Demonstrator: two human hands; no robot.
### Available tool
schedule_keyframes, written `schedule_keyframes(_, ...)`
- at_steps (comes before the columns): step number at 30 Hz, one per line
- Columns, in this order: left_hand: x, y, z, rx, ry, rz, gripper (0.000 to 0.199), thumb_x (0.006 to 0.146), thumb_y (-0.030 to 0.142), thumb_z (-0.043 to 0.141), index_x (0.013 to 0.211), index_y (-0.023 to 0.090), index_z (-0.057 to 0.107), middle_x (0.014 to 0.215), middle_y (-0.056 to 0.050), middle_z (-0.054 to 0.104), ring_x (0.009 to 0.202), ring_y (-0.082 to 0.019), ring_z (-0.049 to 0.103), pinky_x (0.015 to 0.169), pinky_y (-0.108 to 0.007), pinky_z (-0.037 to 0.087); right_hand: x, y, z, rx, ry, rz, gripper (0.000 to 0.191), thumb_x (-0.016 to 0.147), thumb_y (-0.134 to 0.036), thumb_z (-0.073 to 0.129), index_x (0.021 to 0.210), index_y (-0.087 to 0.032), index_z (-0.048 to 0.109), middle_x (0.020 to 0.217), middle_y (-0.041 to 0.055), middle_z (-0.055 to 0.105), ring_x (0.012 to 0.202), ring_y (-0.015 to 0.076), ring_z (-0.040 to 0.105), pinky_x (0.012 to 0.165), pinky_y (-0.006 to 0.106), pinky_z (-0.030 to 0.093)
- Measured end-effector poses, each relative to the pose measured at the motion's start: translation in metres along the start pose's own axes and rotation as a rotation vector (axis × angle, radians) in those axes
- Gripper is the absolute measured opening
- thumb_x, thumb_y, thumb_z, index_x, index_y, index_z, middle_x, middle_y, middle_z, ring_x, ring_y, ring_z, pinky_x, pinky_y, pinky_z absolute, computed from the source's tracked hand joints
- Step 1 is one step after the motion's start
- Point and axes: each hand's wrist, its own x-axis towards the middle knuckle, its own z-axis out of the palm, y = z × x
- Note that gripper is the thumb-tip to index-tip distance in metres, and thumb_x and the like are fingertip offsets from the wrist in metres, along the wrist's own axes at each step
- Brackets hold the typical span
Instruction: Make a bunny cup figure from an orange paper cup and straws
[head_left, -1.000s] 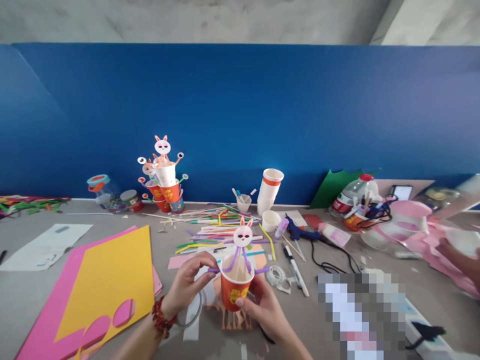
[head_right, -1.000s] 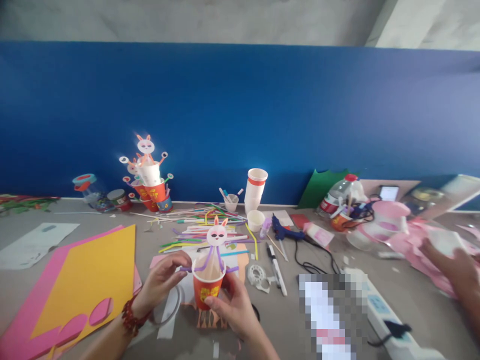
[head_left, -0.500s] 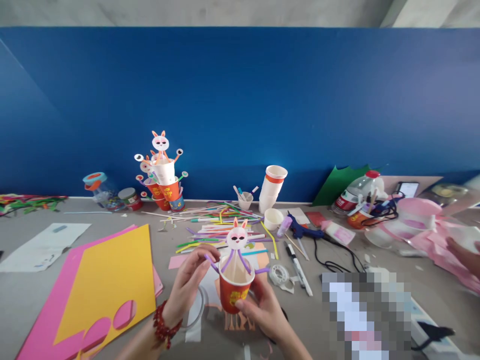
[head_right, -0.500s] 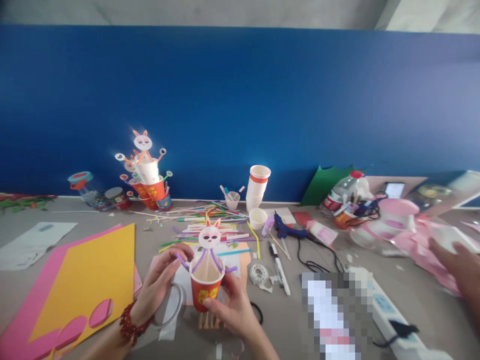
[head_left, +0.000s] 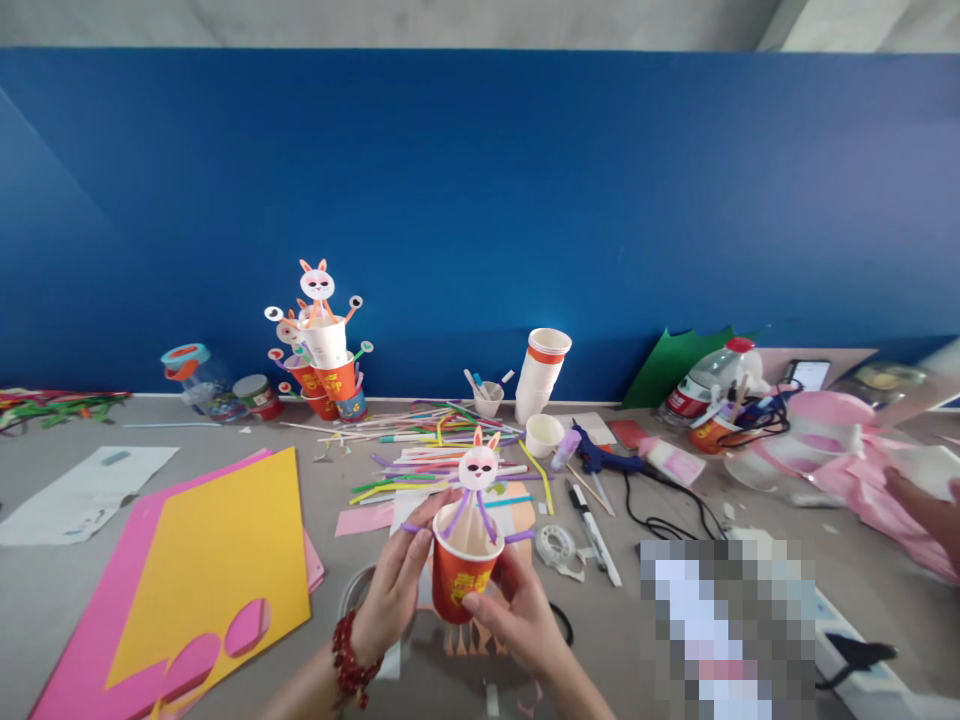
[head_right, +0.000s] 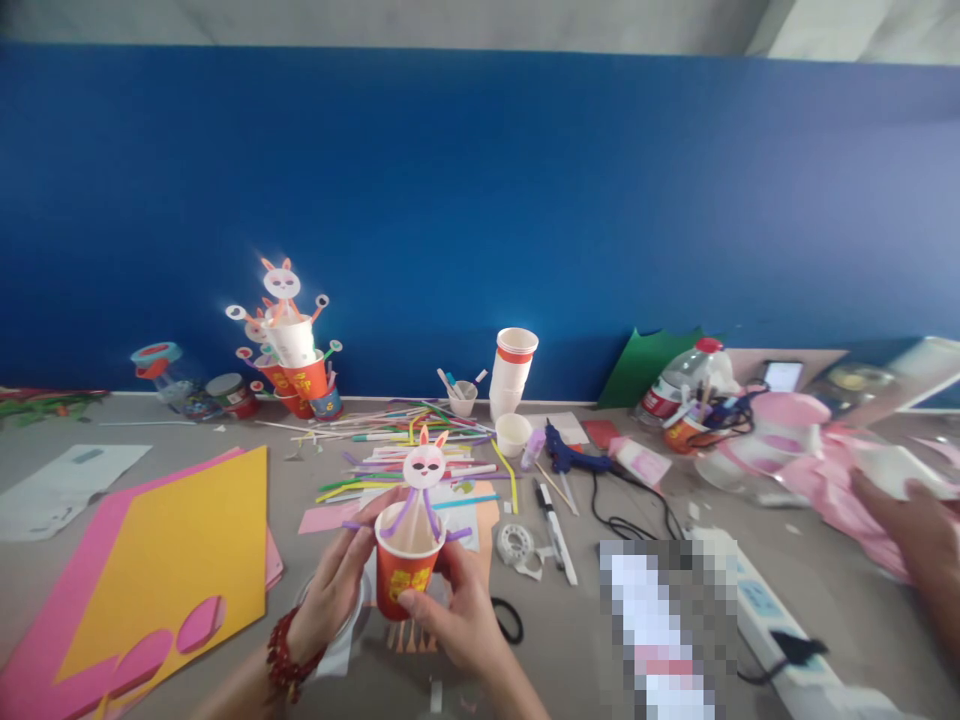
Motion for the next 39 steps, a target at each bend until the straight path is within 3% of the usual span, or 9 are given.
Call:
schedule_keyframes(4,0.005,0.003,-0.008,0.054,-0.026,0.050,0.040,0.101,0.038,0.039,0.127,0.020,0.064,0.140,-0.011,0.058,0.132,-0.029,0.049,0.114,-0.044,0.035,0.000,-0.004,-0.001,0.014,-0.007,0.003,0.058,0.075,-0.052,0.078,0.122,-0.022,0.062,0.112,0.0113,0.070,0.106,0.0303,0.064,0.093,0.041,0.051)
schedule_keyframes(11,0.015,0.013,-0.024,0.146,-0.097,0.111,0.033,0.098,0.039,0.048,0.116,0.021,0.069,0.125,-0.012,0.066,0.120,-0.029,0.057,0.102,-0.043,0.044,0.001,-0.014,-0.002,0.085,-0.064,0.035,0.055,0.076,-0.048,0.078,0.124,-0.026,0.062,0.116,0.0092,0.070,0.106,0.0298,0.064,0.094,0.041,0.050)
schedule_keyframes(14,0.018,0.011,-0.022,0.114,-0.043,0.115,0.030,0.097,0.039,0.050,0.108,0.019,0.070,0.113,-0.013,0.068,0.109,-0.028,0.060,0.092,-0.040,0.049,0.002,-0.016,-0.002,0.116,-0.074,0.040,0.053,0.077,-0.046,0.078,0.123,-0.026,0.062,0.117,0.0092,0.069,0.107,0.0294,0.064,0.095,0.041,0.050)
schedule_keyframes(19,0.016,0.003,-0.008,0.002,0.154,0.134,0.021,0.095,0.035,0.055,0.082,0.019,0.061,0.084,-0.004,0.061,0.077,-0.017,0.057,0.071,-0.027,0.048,0.001,-0.007,-0.001,0.156,-0.070,0.066,0.051,0.076,-0.048,0.079,0.118,-0.025,0.064,0.111,0.0096,0.071,0.104,0.0301,0.065,0.094,0.043,0.051)
schedule_keyframes(23,0.009,-0.003,0.003,-0.023,0.213,0.085,0.022,0.097,0.033,0.052,0.085,0.018,0.062,0.087,-0.004,0.058,0.080,-0.016,0.054,0.073,-0.026,0.046,-0.001,0.002,-0.001,0.132,-0.010,0.072,0.050,0.073,-0.049,0.081,0.113,-0.023,0.065,0.108,0.0110,0.072,0.102,0.0310,0.067,0.091,0.043,0.052)
schedule_keyframes(27,0.007,-0.004,0.005,-0.039,0.229,0.100,0.022,0.098,0.032,0.049,0.086,0.019,0.061,0.093,-0.006,0.059,0.084,-0.017,0.054,0.076,-0.027,0.046,-0.002,-0.004,-0.001,0.166,-0.016,0.093,0.057,0.074,-0.050,0.079,0.121,-0.023,0.063,0.115,0.0115,0.071,0.107,0.0316,0.065,0.094,0.044,0.051)
schedule_keyframes(30,0.009,0.002,0.002,0.012,0.179,0.174,0.022,0.098,0.030,0.048,0.084,0.019,0.061,0.092,-0.006,0.060,0.084,-0.018,0.056,0.073,-0.027,0.046,-0.001,-0.013,-0.002,0.209,-0.020,0.112,0.056,0.074,-0.050,0.078,0.122,-0.025,0.064,0.117,0.0105,0.071,0.109,0.0319,0.065,0.095,0.043,0.051)
schedule_keyframes(34,0.012,0.016,-0.006,0.137,0.052,0.258,0.024,0.099,0.027,0.046,0.084,0.019,0.064,0.107,-0.010,0.063,0.093,-0.022,0.059,0.083,-0.033,0.047,0.000,-0.020,-0.007,0.265,-0.010,0.163,0.053,0.072,-0.051,0.079,0.117,-0.026,0.069,0.114,0.0084,0.073,0.107,0.0314,0.066,0.094,0.042,0.052)
schedule_keyframes(39,0.014,0.024,-0.010,0.140,-0.139,0.284,0.021,0.099,0.024,0.044,0.089,0.018,0.062,0.112,-0.013,0.065,0.084,-0.020,0.063,0.078,-0.033,0.051,-0.003,-0.007,-0.015,0.305,0.035,0.229,0.054,0.072,-0.052,0.075,0.119,-0.025,0.069,0.115,0.0085,0.073,0.109,0.0327,0.066,0.094,0.043,0.052)
